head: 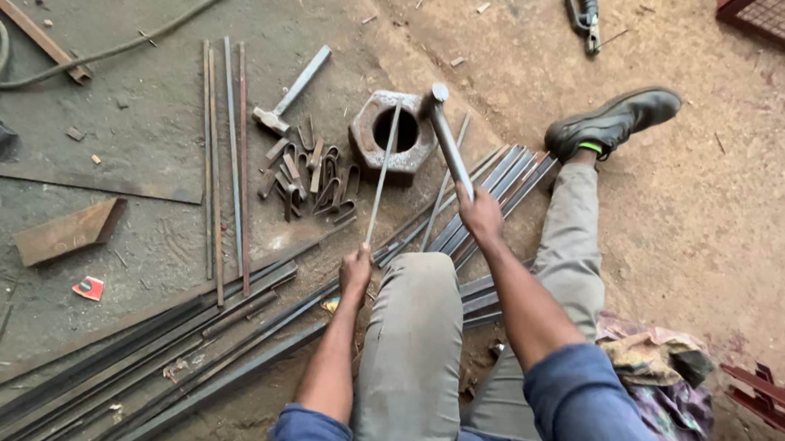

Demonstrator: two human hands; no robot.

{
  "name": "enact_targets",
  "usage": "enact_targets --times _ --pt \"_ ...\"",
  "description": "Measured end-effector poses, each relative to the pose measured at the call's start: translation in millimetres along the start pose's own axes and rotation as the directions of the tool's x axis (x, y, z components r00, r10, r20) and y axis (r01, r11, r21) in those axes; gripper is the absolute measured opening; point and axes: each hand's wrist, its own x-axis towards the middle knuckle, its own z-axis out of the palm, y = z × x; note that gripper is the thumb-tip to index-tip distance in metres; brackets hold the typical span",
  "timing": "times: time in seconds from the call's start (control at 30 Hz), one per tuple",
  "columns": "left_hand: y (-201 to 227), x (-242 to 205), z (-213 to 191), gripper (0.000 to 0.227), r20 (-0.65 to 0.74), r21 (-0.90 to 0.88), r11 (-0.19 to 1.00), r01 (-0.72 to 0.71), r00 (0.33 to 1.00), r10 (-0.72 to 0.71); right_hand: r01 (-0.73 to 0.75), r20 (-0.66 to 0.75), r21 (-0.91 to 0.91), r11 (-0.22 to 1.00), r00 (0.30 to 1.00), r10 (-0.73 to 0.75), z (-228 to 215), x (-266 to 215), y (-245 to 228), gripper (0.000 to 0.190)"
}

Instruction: The person sits on the ground and uses a hammer to strike metal rods placed on a hexagonal anvil. They repeatedly pick up rods, position them on the anvil, and hit them to shape the metal, then place the finished pieces into a pile.

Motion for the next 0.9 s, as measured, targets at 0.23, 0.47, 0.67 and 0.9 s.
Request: enact_targets --times 0.23,0.47,0.67,0.9 --pt "163.2 -43.8 -51.4 0.065 -0.149 -0.412 0.809 -0.42 0.907 0.395 0.063 -0.035 0.014 0.998 0.997 -0.062 10.4 -27.6 53.4 0.054" --pt "201.1 -37.7 -121.6 0.052 0.403 -0.791 0.61 0.059 0.799 0.446 -0.273 0.31 0.556 0.785 0.945 0.109 -7.8 -55.1 47.9 0.053" --pt "63.4 -1.9 -38.1 0.048 0.193 -0.305 0.941 -0.143 0.959 0.208 -0.006 0.128 0.637 0.771 0.987 -0.099 -73.4 -67.8 0.0 0.04" --pt "7.9 1.6 -14.5 0.043 0.328 -0.423 0.89 0.173 0.944 -0.028 0.704 -0.397 0.645 0.296 0.64 -0.658 -179.0 -35.2 -99.3 0.04"
